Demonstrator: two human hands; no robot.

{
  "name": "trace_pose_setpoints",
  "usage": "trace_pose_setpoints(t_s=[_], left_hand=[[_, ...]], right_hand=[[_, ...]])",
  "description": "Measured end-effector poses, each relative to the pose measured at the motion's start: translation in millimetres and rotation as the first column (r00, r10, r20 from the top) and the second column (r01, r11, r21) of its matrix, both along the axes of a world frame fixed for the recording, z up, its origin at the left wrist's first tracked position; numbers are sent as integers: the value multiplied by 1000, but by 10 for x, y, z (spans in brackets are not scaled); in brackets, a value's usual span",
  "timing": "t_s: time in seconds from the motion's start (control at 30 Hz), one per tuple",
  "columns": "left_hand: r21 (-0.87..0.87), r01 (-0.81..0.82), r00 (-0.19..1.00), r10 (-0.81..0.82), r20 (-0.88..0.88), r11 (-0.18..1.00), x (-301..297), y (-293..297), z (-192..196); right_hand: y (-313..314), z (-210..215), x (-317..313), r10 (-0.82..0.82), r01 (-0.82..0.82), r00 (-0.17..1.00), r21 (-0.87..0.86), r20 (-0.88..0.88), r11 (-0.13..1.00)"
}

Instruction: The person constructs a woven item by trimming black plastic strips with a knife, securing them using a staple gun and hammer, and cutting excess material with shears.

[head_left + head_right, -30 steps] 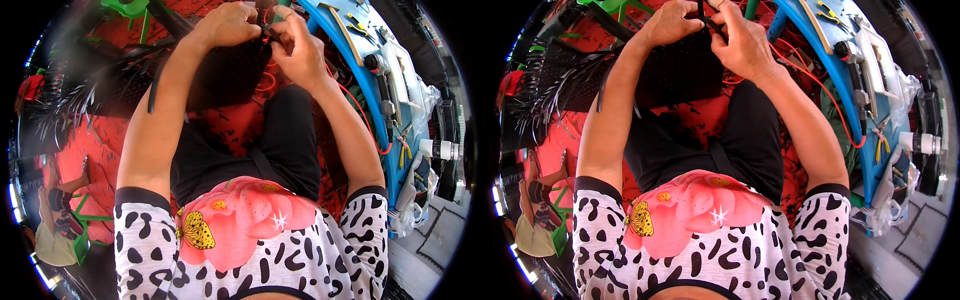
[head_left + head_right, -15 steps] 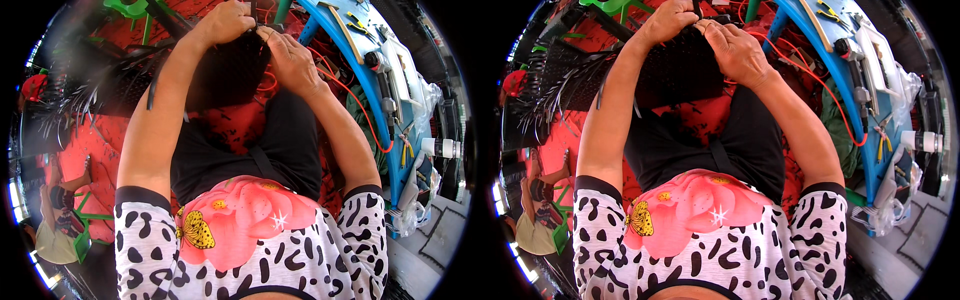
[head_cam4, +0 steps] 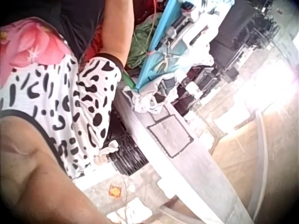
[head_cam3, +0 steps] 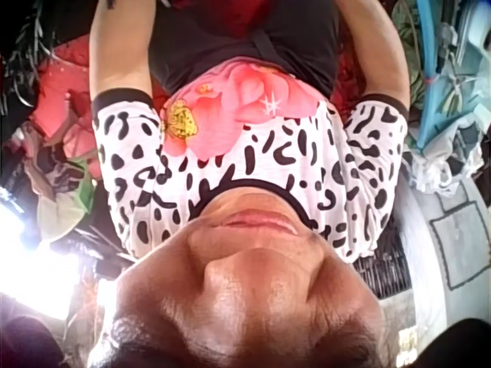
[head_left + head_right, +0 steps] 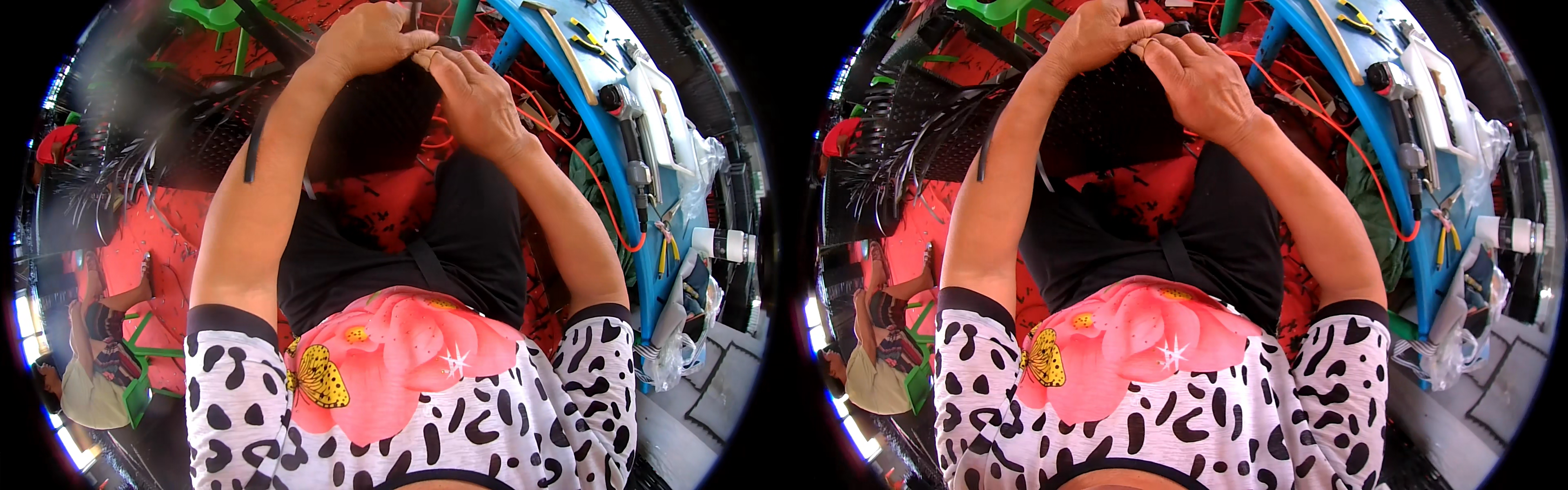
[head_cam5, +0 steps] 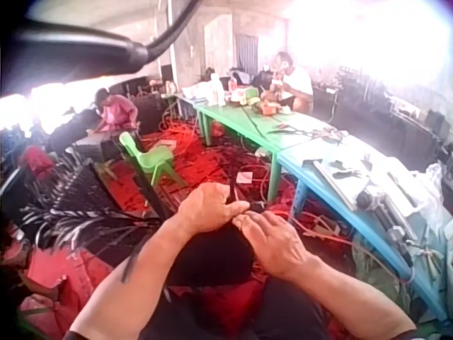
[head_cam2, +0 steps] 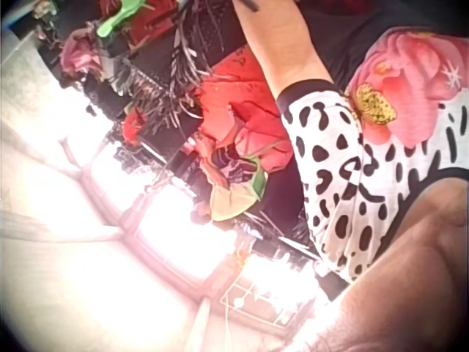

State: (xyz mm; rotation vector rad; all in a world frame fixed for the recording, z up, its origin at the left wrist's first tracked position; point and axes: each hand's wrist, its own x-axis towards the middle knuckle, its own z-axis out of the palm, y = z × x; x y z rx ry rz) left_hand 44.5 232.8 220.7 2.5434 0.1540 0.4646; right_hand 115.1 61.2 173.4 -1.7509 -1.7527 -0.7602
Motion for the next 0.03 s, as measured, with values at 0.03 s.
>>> trace_pose_setpoints(t_s=[0.03], left_hand=[[-10, 6, 1000, -6, 25, 1000, 8, -8, -23]], right_hand=[[-13, 13, -8, -4, 3, 999, -16, -42, 1000]])
